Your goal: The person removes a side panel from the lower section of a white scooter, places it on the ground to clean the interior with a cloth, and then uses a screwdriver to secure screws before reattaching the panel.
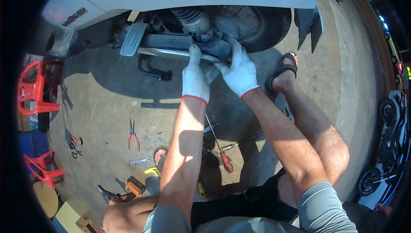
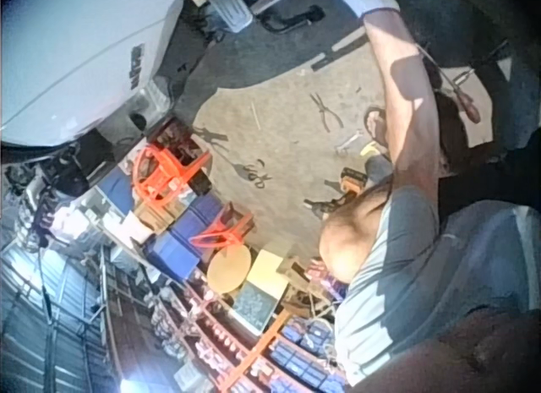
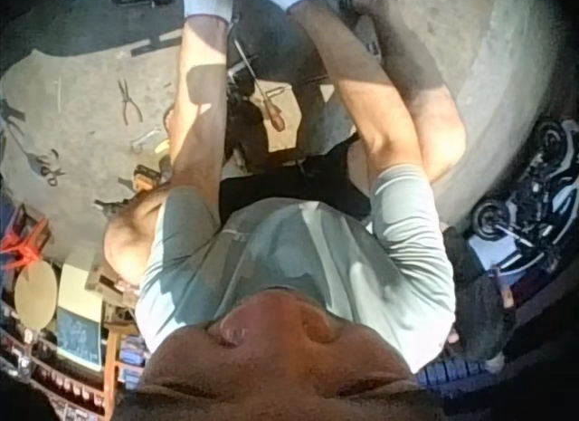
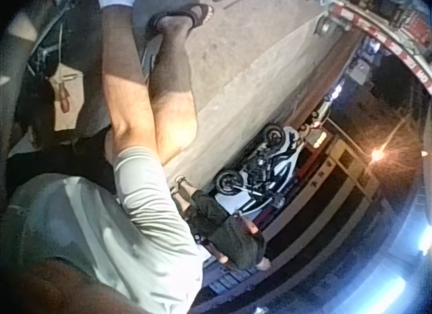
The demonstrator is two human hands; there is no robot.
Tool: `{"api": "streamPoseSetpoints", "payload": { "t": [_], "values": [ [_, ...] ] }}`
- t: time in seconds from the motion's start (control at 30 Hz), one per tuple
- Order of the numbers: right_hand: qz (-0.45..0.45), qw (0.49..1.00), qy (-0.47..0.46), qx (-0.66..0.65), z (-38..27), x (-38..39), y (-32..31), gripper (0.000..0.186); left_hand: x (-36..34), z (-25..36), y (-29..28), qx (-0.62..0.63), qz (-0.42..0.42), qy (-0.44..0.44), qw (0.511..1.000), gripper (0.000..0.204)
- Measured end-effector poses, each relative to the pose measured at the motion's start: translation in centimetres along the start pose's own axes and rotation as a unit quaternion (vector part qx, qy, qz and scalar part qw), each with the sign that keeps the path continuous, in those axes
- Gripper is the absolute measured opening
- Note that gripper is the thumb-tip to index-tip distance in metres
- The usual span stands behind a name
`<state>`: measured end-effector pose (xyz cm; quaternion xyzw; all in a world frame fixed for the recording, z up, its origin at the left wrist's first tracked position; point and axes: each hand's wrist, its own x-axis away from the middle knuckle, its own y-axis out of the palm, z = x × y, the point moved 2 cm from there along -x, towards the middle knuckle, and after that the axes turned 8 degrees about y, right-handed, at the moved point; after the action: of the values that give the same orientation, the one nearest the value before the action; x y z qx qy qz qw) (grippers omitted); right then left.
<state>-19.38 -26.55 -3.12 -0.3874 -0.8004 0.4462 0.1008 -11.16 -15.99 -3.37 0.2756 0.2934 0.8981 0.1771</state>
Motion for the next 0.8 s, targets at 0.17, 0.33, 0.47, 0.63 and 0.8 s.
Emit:
{"api": "streamPoseSetpoints", "payload": {
  "t": [0.17,0.33,0.47,0.63,0.8],
  "values": [
    [-0.019,1.000,-0.005,-0.017,0.4,-0.4,-0.3,0.078,0.8,-0.8,0.1,0.074,0.025,0.036,0.996,0.053],
    [-0.015,0.998,0.009,0.066,-1.7,-0.3,-1.7,0.076,0.7,-1.1,-0.7,0.063,0.050,0.031,0.996,0.054],
    [0.028,0.999,-0.014,0.018,-0.7,-0.2,-1.0,0.078,0.6,-1.6,-0.5,0.095,0.026,0.024,0.995,0.053],
    [0.006,0.999,-0.039,0.028,-0.3,-1.2,-0.7,0.076,0.4,-1.2,-0.3,0.098,0.005,0.035,0.995,0.054],
    [0.004,0.999,-0.021,0.039,-0.4,-1.4,-0.8,0.073,0.6,-1.3,-0.1,0.085,-0.002,0.035,0.996,0.054]
  ]
}}
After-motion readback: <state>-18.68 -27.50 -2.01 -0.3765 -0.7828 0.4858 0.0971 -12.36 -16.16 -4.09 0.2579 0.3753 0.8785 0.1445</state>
